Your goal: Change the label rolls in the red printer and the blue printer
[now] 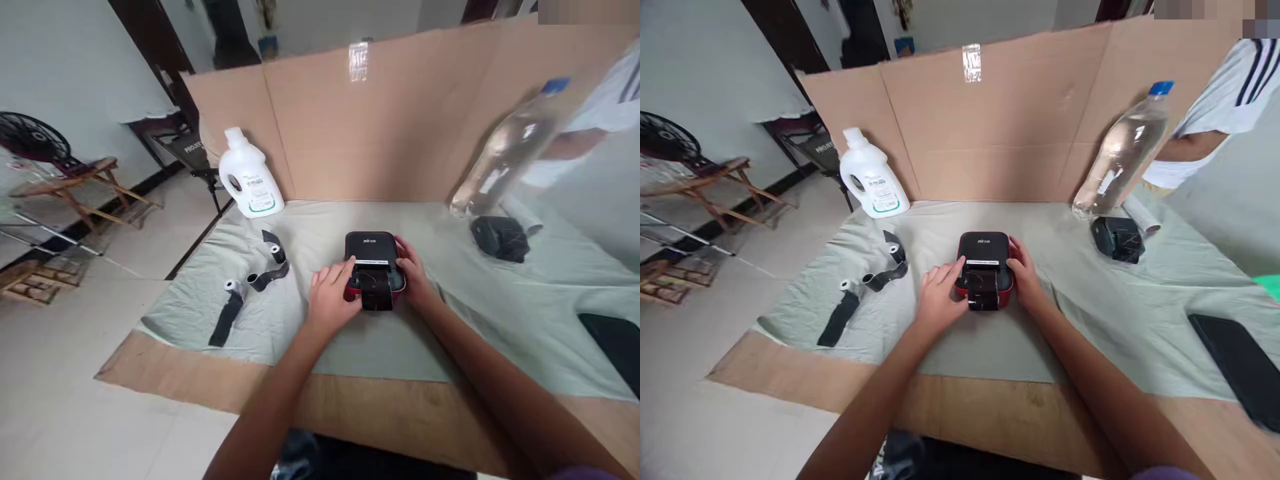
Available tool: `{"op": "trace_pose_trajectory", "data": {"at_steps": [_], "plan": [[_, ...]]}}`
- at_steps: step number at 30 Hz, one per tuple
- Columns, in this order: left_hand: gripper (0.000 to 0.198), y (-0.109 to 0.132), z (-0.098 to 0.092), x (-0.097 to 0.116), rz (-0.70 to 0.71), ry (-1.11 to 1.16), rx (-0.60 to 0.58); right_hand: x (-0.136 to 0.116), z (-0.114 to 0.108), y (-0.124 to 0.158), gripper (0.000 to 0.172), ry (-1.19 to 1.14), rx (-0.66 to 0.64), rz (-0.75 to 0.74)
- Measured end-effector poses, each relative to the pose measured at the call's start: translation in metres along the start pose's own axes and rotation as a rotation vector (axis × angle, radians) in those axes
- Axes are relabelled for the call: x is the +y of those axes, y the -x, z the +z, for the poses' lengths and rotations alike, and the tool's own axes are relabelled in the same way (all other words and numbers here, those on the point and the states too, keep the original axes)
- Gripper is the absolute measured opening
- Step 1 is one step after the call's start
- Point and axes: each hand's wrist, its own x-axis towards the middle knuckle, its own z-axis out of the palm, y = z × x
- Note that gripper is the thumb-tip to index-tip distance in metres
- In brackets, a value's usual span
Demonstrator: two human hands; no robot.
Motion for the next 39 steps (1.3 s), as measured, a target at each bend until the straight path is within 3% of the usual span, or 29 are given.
{"op": "trace_pose_trajectory", "data": {"at_steps": [10,23,29,33,36,38,39], "plan": [[0.071,0.005,0.016,-0.002,-0.009,0.117,0.107,0.007,0.001,0.009,0.055,0.013,-0.021,-0.059],[0.077,0.003,0.024,-0.011,0.042,0.232,0.103,0.015,0.0,0.009,0.055,-0.038,-0.004,-0.061],[0.069,0.003,0.011,-0.018,0.109,0.215,0.037,0.013,0.001,0.008,0.054,-0.093,0.0,-0.046],[0.044,-0.011,-0.028,-0.05,0.145,0.079,0.005,0.011,0.001,0.007,0.052,-0.097,0.001,-0.035],[0.044,-0.036,-0.062,-0.096,0.002,-0.151,0.001,0.012,0.001,0.007,0.051,-0.078,-0.001,-0.05],[0.051,-0.056,-0.079,-0.133,-0.105,-0.32,-0.11,0.013,0.0,0.007,0.05,-0.063,-0.013,-0.064],[0.055,-0.064,-0.085,-0.15,-0.117,-0.375,-0.223,0.014,-0.001,0.007,0.05,-0.059,-0.021,-0.069]]}}
